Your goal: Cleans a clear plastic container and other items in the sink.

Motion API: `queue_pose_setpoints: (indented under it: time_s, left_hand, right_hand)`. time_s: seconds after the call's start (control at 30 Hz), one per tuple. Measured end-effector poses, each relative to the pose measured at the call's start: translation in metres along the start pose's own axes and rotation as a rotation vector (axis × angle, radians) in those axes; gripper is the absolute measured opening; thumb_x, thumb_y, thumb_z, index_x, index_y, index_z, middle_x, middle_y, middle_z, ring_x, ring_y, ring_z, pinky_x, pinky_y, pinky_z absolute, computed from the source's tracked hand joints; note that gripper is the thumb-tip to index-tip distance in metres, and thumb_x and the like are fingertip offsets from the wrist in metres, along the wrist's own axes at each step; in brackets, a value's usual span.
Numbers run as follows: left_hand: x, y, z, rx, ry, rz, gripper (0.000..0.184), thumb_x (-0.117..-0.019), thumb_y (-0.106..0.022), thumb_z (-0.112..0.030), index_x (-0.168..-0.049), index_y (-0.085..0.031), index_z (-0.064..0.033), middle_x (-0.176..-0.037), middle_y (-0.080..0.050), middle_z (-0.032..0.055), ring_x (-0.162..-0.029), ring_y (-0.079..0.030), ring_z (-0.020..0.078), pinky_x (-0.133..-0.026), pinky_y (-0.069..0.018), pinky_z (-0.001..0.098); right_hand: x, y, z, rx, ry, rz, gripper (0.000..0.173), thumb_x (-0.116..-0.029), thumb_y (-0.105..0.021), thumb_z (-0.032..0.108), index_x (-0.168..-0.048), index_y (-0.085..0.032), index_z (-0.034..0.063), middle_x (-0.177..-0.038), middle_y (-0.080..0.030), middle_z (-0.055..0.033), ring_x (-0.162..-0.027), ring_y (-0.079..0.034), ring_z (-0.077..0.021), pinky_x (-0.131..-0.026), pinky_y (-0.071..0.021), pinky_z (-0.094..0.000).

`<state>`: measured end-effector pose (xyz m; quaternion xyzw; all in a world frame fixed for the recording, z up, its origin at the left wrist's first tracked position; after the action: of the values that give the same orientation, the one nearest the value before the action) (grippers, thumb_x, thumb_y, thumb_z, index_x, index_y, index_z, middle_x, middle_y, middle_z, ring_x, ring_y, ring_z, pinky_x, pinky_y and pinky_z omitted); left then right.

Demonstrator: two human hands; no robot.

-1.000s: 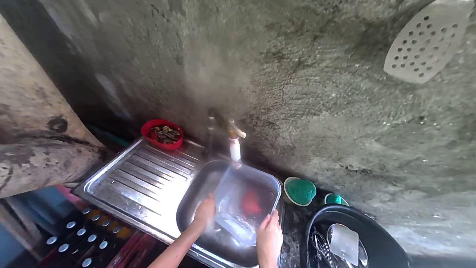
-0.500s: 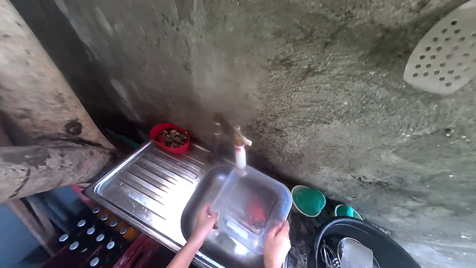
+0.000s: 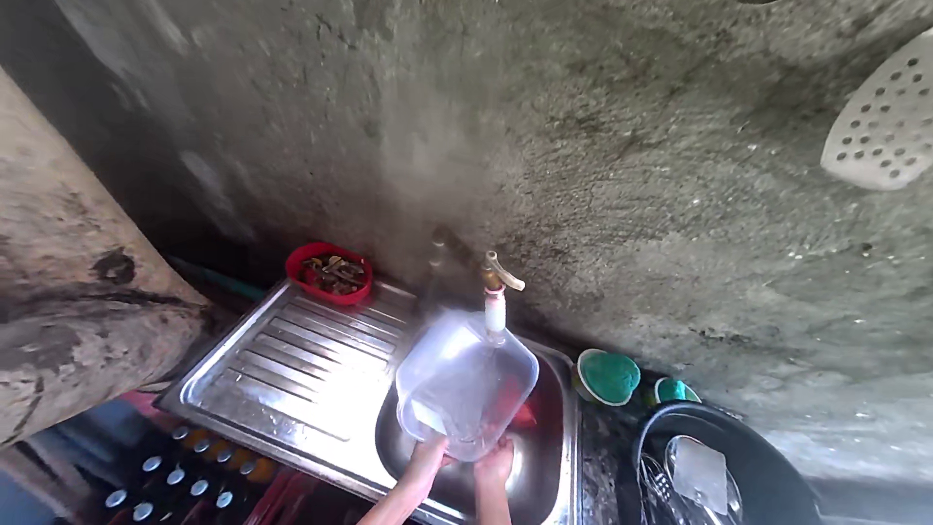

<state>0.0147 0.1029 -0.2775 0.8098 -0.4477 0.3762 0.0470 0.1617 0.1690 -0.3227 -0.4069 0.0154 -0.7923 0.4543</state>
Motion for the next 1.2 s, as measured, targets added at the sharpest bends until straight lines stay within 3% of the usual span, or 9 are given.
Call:
queue_pose_setpoints:
  time_s: [0.1, 0.27, 0.33, 0.43, 0.53, 0.67, 0.8, 0.97, 1.2]
  left_hand:
    - [0.0, 0.017, 0.005, -0.131, -0.083, -0.108, 0.035, -0.1032, -0.053, -0.003, -0.133, -0.05, 0.0154, -0.127, -0.059, 0.0302, -0.113, -0.062, 0.0312, -0.1, -0.0512, 0.0417]
    - [0.01, 0.037, 0.008, -0.204, -0.179, -0.251, 0.034, -0.1025, -0.053, -0.002, -0.131, -0.052, 0.0164, -0.124, -0.06, 0.0313, -0.112, -0.062, 0.0313, -0.1, -0.0508, 0.0408]
    - [0.012, 0.045, 0.008, -0.191, -0.25, -0.311, 0.036, -0.1, -0.057, -0.001, -0.132, -0.051, 0.0164, -0.123, -0.061, 0.0309, -0.113, -0.062, 0.0307, -0.1, -0.0509, 0.0403]
    - [0.015, 0.052, 0.008, -0.188, -0.314, -0.381, 0.039, -0.0977, -0.06, -0.001, -0.132, -0.051, 0.0156, -0.122, -0.062, 0.0297, -0.113, -0.063, 0.0306, -0.101, -0.0513, 0.041]
    - [0.024, 0.049, 0.007, -0.208, -0.287, -0.425, 0.037, -0.0977, -0.06, -0.001, -0.129, -0.054, 0.0161, -0.124, -0.062, 0.0304, -0.118, -0.061, 0.032, -0.105, -0.0472, 0.0425]
    - [0.031, 0.043, 0.008, -0.168, -0.241, -0.495, 0.043, -0.0992, -0.058, -0.001, -0.136, -0.047, 0.0171, -0.134, -0.056, 0.0327, -0.128, -0.055, 0.0342, -0.111, -0.0418, 0.0423]
    - [0.03, 0.041, 0.022, -0.1, -0.247, -0.515, 0.047, -0.096, -0.061, 0.004, -0.139, -0.045, 0.0169, -0.135, -0.055, 0.0324, -0.128, -0.055, 0.0338, -0.112, -0.0425, 0.0416]
    - [0.03, 0.04, 0.034, 0.03, -0.222, -0.5, 0.037, -0.0952, -0.061, 0.006, -0.13, -0.051, 0.0152, -0.118, -0.062, 0.0293, -0.106, -0.064, 0.0296, -0.094, -0.054, 0.0402]
    - [0.044, 0.04, 0.029, 0.12, -0.212, -0.472, 0.041, -0.0963, -0.058, 0.007, -0.135, -0.045, 0.015, -0.118, -0.061, 0.0279, -0.102, -0.065, 0.026, -0.09, -0.0559, 0.0373]
  right_hand:
    - [-0.006, -0.006, -0.044, 0.01, -0.234, 0.021, 0.038, -0.1121, -0.026, 0.032, -0.117, -0.05, 0.0034, -0.085, -0.055, -0.006, -0.069, -0.057, -0.013, -0.063, -0.0517, -0.0306]
    - [-0.017, -0.019, -0.086, 0.18, -0.416, 0.193, 0.028, -0.1116, -0.03, 0.022, -0.111, -0.051, 0.0046, -0.078, -0.054, -0.0037, -0.061, -0.054, -0.011, -0.056, -0.0499, -0.0269]
    - [-0.02, -0.025, -0.096, 0.229, -0.471, 0.173, 0.031, -0.1108, -0.029, 0.026, -0.099, -0.051, 0.008, -0.068, -0.053, -0.0014, -0.053, -0.052, -0.0093, -0.049, -0.0477, -0.0251]
    - [-0.02, -0.034, -0.101, 0.252, -0.48, 0.235, 0.031, -0.1115, -0.029, 0.027, -0.107, -0.052, 0.007, -0.077, -0.054, -0.0027, -0.062, -0.054, -0.0103, -0.056, -0.0494, -0.0271]
    - [-0.018, -0.042, -0.086, 0.282, -0.284, 0.248, 0.027, -0.1113, -0.033, 0.021, -0.116, -0.051, 0.0028, -0.086, -0.058, -0.0047, -0.069, -0.057, -0.0096, -0.062, -0.0517, -0.0269]
    - [0.003, -0.04, -0.052, 0.511, 0.147, 0.326, 0.038, -0.1074, -0.049, 0.011, -0.136, -0.052, -0.0139, -0.119, -0.066, -0.0222, -0.099, -0.065, -0.0161, -0.091, -0.0537, -0.0314]
    - [0.012, -0.031, -0.032, 0.801, 0.305, 0.274, 0.028, -0.0988, -0.061, -0.001, -0.123, -0.064, -0.0143, -0.106, -0.071, -0.0257, -0.09, -0.069, -0.0212, -0.087, -0.0563, -0.0352]
    - [0.002, -0.058, -0.013, 1.037, 0.408, 0.328, 0.025, -0.1005, -0.062, 0.007, -0.115, -0.067, -0.0127, -0.104, -0.071, -0.0264, -0.095, -0.069, -0.0309, -0.091, -0.0538, -0.0451]
    - [-0.01, -0.094, -0.002, 1.227, 0.461, 0.263, 0.028, -0.1018, -0.063, 0.018, -0.107, -0.072, -0.0088, -0.099, -0.071, -0.0268, -0.095, -0.068, -0.0393, -0.091, -0.0507, -0.0562]
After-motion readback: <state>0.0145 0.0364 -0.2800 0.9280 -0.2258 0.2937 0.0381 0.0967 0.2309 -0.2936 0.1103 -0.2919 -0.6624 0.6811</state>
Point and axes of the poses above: each hand's wrist, its own x-axis away from the middle knuckle, its own y-axis out of the back of the hand, z = x × y, the point moved 9 cm from there along -x, towards the middle knuckle
